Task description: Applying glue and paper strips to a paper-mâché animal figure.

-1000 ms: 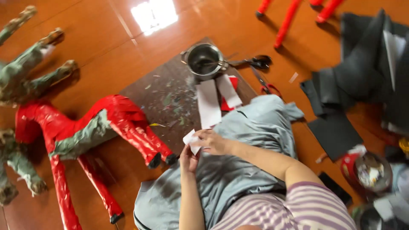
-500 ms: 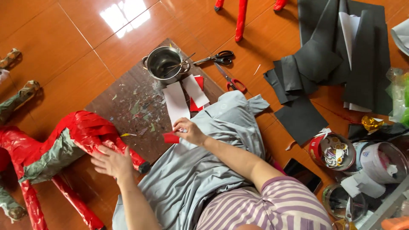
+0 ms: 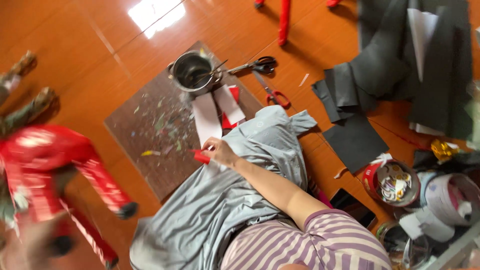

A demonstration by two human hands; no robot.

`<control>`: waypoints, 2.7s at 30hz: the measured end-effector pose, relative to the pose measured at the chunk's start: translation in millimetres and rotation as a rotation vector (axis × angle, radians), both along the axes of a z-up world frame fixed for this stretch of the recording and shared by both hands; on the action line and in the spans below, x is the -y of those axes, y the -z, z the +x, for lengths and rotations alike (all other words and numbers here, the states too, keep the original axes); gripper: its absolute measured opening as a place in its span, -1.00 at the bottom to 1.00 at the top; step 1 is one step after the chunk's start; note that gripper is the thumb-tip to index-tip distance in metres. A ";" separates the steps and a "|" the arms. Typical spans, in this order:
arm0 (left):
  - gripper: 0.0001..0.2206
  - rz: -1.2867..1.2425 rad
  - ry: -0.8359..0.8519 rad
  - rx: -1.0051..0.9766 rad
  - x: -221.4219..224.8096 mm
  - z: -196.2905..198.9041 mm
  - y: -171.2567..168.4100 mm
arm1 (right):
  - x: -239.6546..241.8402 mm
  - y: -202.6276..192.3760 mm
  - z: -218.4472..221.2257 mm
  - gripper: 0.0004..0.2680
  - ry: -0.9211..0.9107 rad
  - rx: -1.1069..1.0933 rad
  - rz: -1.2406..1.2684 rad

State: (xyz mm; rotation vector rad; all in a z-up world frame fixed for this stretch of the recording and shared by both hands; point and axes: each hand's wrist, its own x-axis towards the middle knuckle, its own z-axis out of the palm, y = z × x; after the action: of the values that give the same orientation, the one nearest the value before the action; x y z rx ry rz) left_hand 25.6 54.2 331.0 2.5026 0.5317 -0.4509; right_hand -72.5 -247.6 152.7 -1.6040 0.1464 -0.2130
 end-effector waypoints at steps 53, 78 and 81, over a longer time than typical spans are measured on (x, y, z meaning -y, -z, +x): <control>-0.16 -1.164 -0.198 0.733 -0.9 -114.0 -15.9 | -196.1 -363.2 197.4 -0.91 -0.601 0.621 -0.962; -0.34 0.096 0.108 0.961 -59.3 44.2 -55.9 | -192.3 -300.0 262.3 -0.67 -0.374 0.814 -0.851; -0.36 0.103 0.119 0.954 -60.5 45.6 -51.6 | -185.3 -283.8 267.6 -0.67 -0.357 0.825 -0.805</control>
State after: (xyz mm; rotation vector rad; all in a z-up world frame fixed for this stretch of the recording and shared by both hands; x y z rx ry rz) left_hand 71.2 114.8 382.6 2.4840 0.0180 0.7320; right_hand 195.1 -62.3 436.5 -2.1501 -0.9630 -0.6924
